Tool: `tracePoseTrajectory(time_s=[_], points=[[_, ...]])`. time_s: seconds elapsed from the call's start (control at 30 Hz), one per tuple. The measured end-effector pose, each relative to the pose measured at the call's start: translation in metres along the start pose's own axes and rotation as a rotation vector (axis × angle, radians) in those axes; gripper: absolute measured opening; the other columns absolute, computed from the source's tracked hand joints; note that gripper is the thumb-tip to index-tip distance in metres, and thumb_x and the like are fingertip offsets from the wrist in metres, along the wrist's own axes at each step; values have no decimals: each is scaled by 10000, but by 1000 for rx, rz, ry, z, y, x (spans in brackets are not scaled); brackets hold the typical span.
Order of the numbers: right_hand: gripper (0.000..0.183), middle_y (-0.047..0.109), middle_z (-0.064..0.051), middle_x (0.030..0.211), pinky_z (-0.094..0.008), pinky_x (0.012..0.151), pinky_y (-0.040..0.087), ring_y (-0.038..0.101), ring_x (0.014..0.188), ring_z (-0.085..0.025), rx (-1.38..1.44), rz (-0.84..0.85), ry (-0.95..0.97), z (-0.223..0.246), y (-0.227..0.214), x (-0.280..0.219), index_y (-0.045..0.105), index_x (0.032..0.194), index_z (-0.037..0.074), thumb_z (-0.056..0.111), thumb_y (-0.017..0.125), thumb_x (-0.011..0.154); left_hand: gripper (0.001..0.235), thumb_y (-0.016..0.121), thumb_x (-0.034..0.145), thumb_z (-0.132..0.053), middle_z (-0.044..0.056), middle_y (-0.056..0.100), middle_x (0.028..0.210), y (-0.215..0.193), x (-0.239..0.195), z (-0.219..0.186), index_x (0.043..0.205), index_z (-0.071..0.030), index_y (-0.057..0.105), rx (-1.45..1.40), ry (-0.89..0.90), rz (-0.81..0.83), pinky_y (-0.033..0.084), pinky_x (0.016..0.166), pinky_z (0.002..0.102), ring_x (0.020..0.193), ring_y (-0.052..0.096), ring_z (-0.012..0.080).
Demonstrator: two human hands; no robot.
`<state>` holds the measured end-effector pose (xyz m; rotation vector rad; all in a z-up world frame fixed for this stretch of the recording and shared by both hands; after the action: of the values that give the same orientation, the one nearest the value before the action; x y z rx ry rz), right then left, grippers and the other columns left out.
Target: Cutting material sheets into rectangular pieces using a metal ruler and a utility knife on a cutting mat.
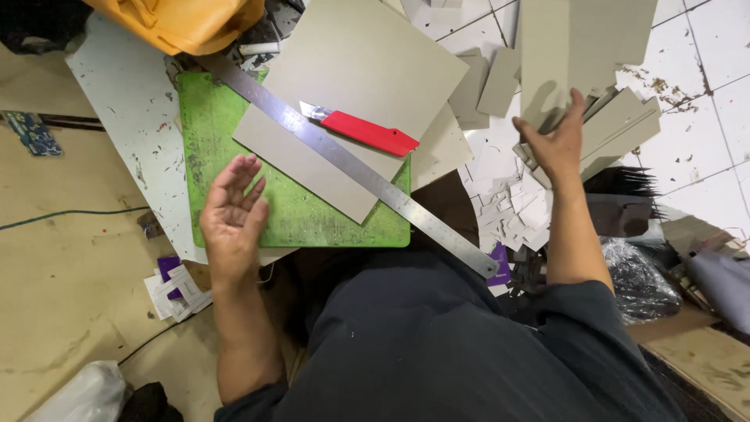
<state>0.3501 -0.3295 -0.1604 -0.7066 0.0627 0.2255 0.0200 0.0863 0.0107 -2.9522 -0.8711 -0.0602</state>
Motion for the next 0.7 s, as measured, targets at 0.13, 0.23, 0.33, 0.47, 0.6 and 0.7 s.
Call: tracePoseTrajectory(time_s=[0.13,0.23,0.33,0.47,0.6,0.7], points=[[1001,442,-455,1421,-664,1118,367,443,1347,-622,104,-18,-75,46,-33,-24,217,1588,117,407,950,971,581,649,996,-72,288,468,1487,4,14,-9,1506,54,401,92,2,5,345,1200,566,1420,425,437],[822,525,-301,1352,-503,948,664,613,1246,-445,277,57,-79,53,-52,-26,116,1528,141,133,785,1050,500,633,1001,-28,254,463,1524,10,25,-16,1454,20,426,208,-87,-10,430,1210,406,1439,464,356],[814,423,-275,1381,-507,1110,423,492,1293,-392,180,4,-69,69,-63,-42,189,1550,195,212,811,1026,548,655,1003,-131,263,398,1571,12,32,-13,1465,25,405,368,-163,-34,378,1218,447,1478,400,367],[854,492,-245,1239,-481,1003,530,584,1152,-382,142,55,-275,104,-60,-64,163,1569,149,175,807,1008,598,703,1005,-249,248,438,1514,4,39,13,1483,-15,433,532,-71,-73,410,1187,476,1408,468,377],[862,472,-247,1297,-463,1029,508,549,1207,-378,168,74,-337,133,-58,-80,172,1578,182,198,807,996,619,773,973,-281,205,480,1495,-2,35,34,1467,-37,492,642,45,-90,391,1208,462,1413,468,335],[825,474,-271,1346,-468,1051,523,567,1235,-396,238,80,-394,148,-55,-87,175,1576,191,160,784,1020,598,795,972,-243,175,494,1497,-7,30,47,1453,-29,512,620,145,-100,415,1204,436,1417,478,313]])
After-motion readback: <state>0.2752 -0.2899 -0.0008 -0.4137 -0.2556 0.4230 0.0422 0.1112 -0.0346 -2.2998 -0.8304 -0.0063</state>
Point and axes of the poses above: each hand's wrist, its own x-axis towards the middle knuckle, its own y-axis out of the palm, z = x × y, the point moved 7 cm from there along x, towards the middle knuckle
